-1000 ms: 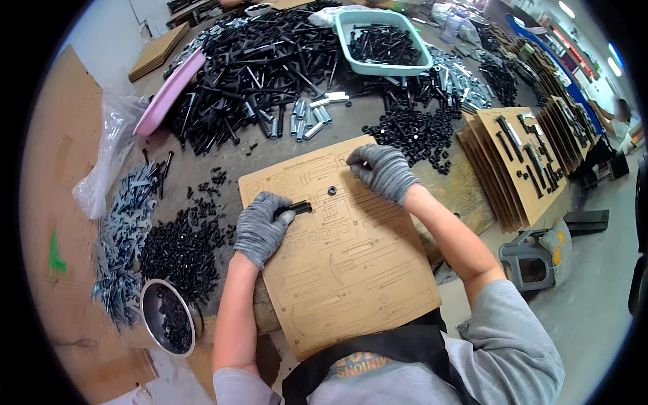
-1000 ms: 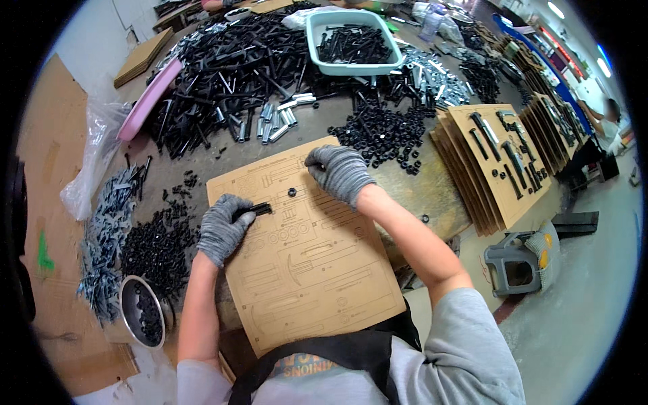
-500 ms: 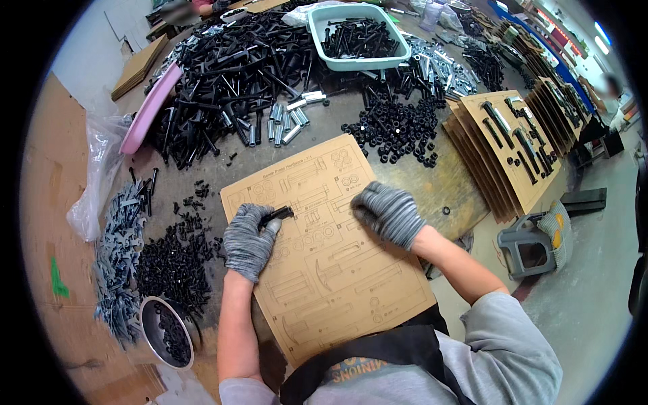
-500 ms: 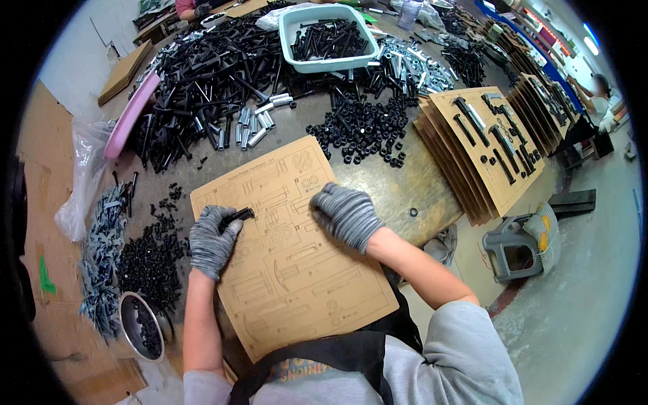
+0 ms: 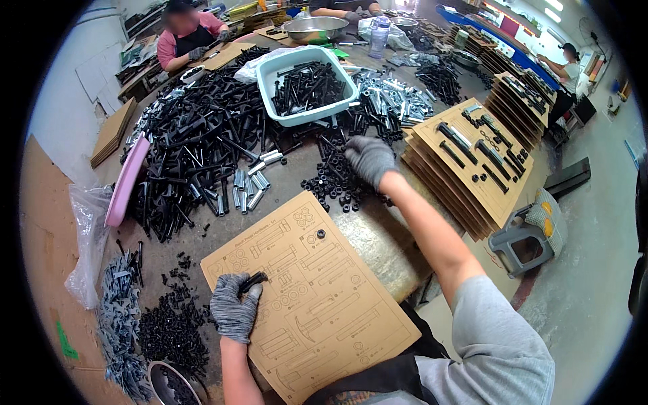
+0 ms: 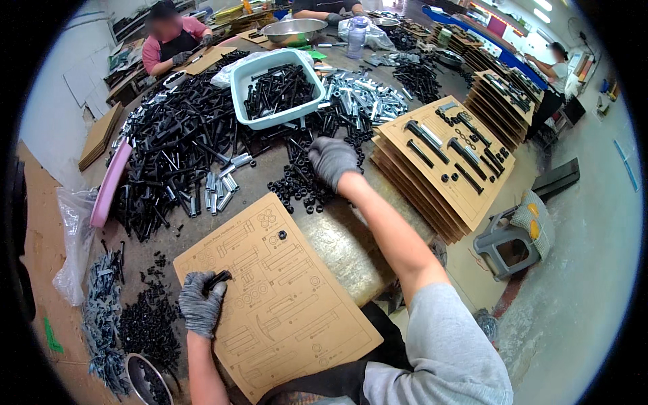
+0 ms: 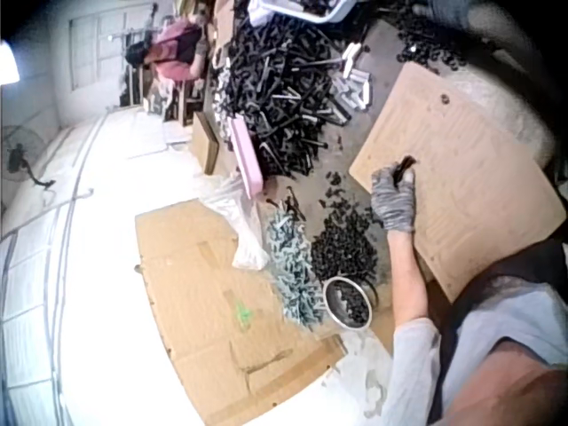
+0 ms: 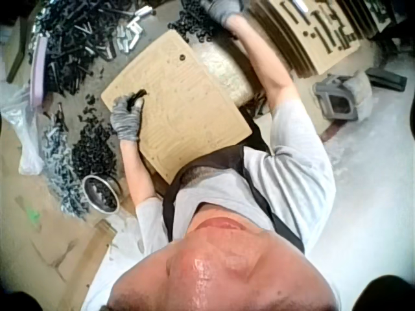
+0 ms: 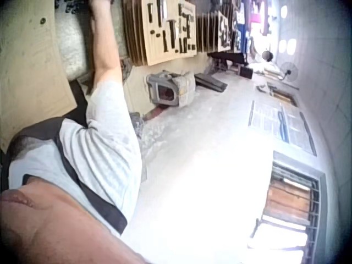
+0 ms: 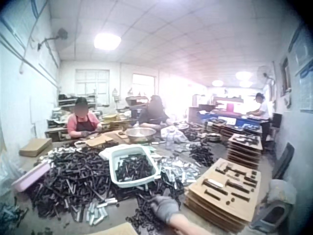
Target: The person sorts and arranges various metal hardware items, including bolts, nuts, washers, and hammers, onto a cardboard template. They pick items from piles on the table and place them into designated spots on the board, repeating the process to fill multiple templates.
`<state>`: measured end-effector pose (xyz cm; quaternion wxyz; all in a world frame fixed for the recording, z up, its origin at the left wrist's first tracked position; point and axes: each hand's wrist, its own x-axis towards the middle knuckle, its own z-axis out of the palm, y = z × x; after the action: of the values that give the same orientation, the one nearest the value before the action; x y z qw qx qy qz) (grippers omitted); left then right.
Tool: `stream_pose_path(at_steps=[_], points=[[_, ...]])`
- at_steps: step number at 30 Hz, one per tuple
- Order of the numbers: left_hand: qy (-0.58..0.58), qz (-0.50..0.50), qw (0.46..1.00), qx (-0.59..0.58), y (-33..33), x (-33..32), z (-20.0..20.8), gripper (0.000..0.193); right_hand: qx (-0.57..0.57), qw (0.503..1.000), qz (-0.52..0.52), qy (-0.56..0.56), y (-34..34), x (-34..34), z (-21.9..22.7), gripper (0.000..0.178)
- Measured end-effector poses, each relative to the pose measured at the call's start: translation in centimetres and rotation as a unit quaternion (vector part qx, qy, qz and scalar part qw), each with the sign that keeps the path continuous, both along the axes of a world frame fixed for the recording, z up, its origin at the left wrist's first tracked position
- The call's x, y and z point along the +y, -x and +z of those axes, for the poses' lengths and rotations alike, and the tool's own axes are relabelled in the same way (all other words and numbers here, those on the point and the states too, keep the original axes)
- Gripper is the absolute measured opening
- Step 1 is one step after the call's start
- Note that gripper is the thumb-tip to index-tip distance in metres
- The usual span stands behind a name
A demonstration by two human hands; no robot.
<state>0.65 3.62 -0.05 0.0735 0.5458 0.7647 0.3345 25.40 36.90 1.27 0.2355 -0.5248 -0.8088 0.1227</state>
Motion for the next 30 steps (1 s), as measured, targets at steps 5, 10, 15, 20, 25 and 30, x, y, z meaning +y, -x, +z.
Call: stream_pose_path(at_steps=[5, 10, 15, 20, 25, 30], points=[[-0.008, 0.000, 1.000, 0.007, -0.2, 0.2, 0.3, 0.026, -0.158, 0.981, -0.021, 0.110, 2.0, 8.7, -1.1, 0.049], [-0.021, -0.003, 1.000, 0.017, 0.2, 0.0, -0.3, 0.026, -0.106, 0.990, -0.027, 0.088, 2.4, 8.7, -0.6, 0.030], [0.016, 0.024, 0.999, 0.033, 0.3, -0.5, 0.0, 0.027, -0.228, 0.968, 0.055, 0.088, 4.9, 0.7, 0.7, 0.037], [0.002, 0.006, 0.998, 0.059, 0.4, 0.1, -0.8, 0.028, -0.296, 0.954, 0.048, 0.028, 5.4, -0.4, 0.7, 0.032], [-0.005, 0.003, 0.999, 0.046, 0.7, -0.3, -0.3, 0.026, -0.089, 0.962, 0.245, 0.078, 6.5, -6.9, 3.3, 0.025], [0.003, -0.001, 1.000, 0.024, 1.2, -0.8, -0.6, 0.026, -0.209, 0.871, 0.443, 0.049, 10.3, -16.0, 2.8, 0.025]])
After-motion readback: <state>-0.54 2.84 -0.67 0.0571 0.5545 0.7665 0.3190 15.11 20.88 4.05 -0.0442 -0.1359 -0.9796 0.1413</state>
